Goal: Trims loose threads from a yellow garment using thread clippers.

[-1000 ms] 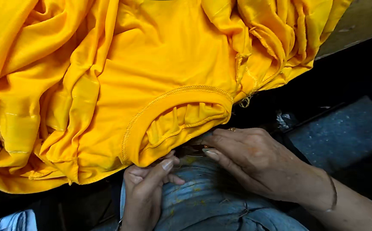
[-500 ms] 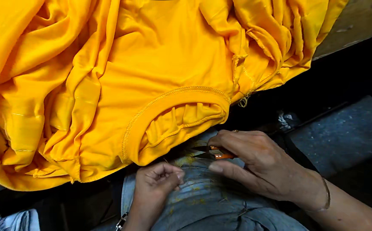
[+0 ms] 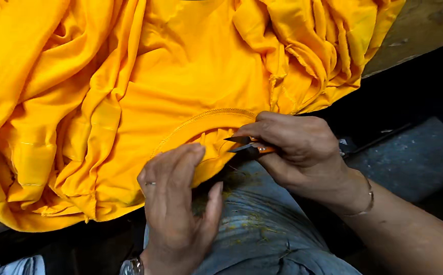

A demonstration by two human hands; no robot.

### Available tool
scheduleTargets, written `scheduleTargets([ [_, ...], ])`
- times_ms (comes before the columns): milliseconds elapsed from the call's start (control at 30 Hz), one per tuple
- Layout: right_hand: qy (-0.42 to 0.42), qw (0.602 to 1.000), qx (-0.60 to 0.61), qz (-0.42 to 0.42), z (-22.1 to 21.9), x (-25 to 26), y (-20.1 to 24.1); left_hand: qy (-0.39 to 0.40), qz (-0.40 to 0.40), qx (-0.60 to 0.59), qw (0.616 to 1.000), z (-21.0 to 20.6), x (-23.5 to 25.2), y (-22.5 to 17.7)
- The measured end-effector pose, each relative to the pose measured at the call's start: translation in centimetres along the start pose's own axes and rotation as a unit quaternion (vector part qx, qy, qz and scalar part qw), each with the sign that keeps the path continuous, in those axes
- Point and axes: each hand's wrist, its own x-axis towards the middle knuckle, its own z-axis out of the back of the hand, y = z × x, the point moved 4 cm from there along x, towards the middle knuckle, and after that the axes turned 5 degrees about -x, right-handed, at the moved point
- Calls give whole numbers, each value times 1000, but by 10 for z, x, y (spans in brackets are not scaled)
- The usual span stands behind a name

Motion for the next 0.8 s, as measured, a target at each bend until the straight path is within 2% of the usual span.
scheduleTargets([
  [100,50,994,79,-63,9,10,-4,9,-2,-41,999,-4,15,9],
  [200,81,978,151,-123,16,17,-7,26,35,-172,984,0,30,10],
  [300,95,964,193,-153,19,22,-10,45,82,-272,958,4,42,10],
  [433,81,962,199,-167,20,26,-11,41,125,-337,932,5,48,16],
  [533,22,982,107,-151,20,20,-4,22,143,-373,917,6,49,19],
  [667,-18,993,-106,-39,25,6,25,-10,189,-392,900,9,45,21],
  [800,-18,986,-167,7,12,-11,37,-26,213,-384,898,8,41,17],
])
